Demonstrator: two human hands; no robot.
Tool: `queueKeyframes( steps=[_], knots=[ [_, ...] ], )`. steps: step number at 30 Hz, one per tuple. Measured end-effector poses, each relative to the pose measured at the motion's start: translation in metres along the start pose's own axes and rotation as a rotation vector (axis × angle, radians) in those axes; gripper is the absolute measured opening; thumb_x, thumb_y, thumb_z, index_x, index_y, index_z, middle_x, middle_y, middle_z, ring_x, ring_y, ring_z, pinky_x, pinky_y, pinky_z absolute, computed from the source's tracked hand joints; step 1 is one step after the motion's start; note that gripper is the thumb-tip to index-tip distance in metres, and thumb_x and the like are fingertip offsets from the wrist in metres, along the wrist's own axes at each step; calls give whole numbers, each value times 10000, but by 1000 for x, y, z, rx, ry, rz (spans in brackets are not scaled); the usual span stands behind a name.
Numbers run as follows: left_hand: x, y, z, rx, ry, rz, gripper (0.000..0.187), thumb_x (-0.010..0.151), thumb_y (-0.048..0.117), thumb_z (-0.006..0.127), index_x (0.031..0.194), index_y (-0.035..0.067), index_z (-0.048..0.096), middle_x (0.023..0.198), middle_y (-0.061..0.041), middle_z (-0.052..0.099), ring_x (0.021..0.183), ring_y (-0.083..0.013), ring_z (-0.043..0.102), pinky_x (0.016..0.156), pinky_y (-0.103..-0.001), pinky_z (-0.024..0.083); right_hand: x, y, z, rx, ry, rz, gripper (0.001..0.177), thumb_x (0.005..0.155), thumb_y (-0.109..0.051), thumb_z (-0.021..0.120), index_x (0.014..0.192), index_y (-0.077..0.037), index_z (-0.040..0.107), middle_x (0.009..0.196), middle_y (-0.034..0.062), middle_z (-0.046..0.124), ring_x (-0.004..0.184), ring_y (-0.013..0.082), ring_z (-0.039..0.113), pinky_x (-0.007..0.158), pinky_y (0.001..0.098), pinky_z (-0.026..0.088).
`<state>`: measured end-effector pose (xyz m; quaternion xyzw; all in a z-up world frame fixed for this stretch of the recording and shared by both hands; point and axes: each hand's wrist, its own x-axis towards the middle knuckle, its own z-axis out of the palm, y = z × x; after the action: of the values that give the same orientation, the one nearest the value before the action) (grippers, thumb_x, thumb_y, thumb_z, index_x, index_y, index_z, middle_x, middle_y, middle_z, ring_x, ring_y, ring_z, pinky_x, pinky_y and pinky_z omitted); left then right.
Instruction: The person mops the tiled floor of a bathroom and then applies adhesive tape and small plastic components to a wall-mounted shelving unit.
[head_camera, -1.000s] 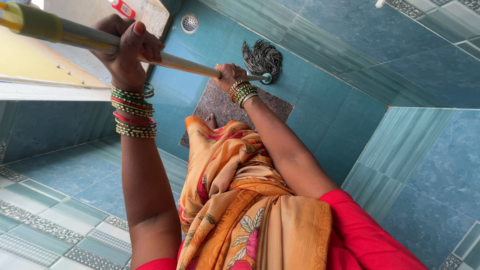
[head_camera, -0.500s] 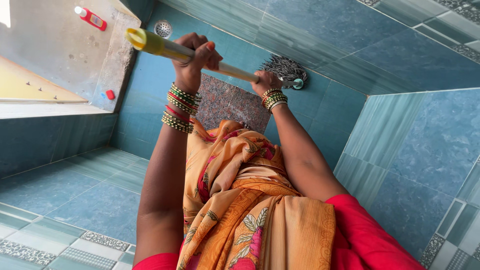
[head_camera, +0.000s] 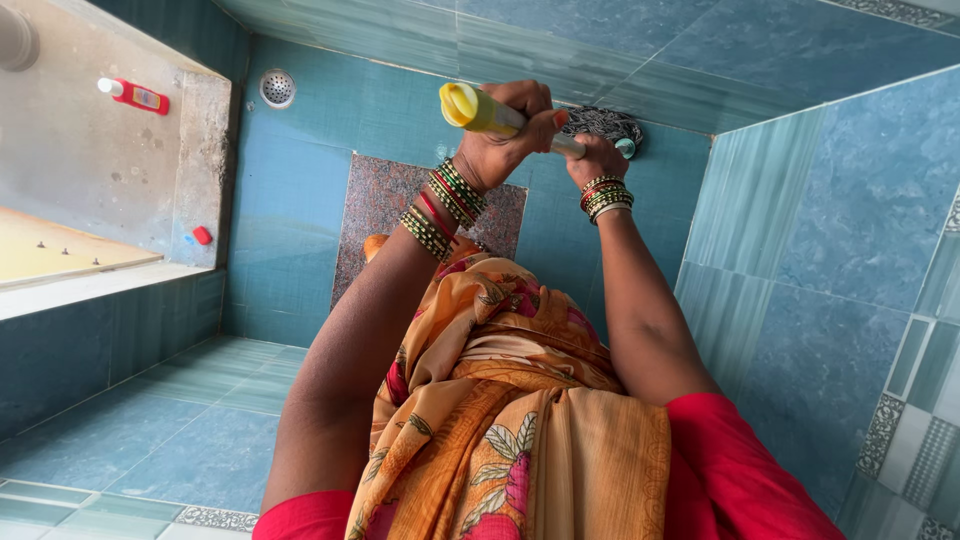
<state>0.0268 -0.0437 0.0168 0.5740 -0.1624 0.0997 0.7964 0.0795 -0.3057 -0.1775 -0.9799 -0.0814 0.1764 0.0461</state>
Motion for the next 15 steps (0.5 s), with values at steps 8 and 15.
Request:
queueKeyframes(
  steps=[8,15],
  knots=[
    [8,18,35,162,-103,93,308,977,47,728,776,55,496,703,-69,622,586,-138,616,522,-288,486,-27,11,-14,163,48,123,222,932,-361,666,858,-155,697,885,49,736,809,301,712,680,460,571],
    [6,21,44,61,-78,47,323,1004,23,697,779,54,467,714,-74,635,588,-137,631,518,-279,495,-33,8,-21,256,95,94,145,858,-318,679,852,-175,699,926,40,737,836,327,702,691,472,564]
  ],
)
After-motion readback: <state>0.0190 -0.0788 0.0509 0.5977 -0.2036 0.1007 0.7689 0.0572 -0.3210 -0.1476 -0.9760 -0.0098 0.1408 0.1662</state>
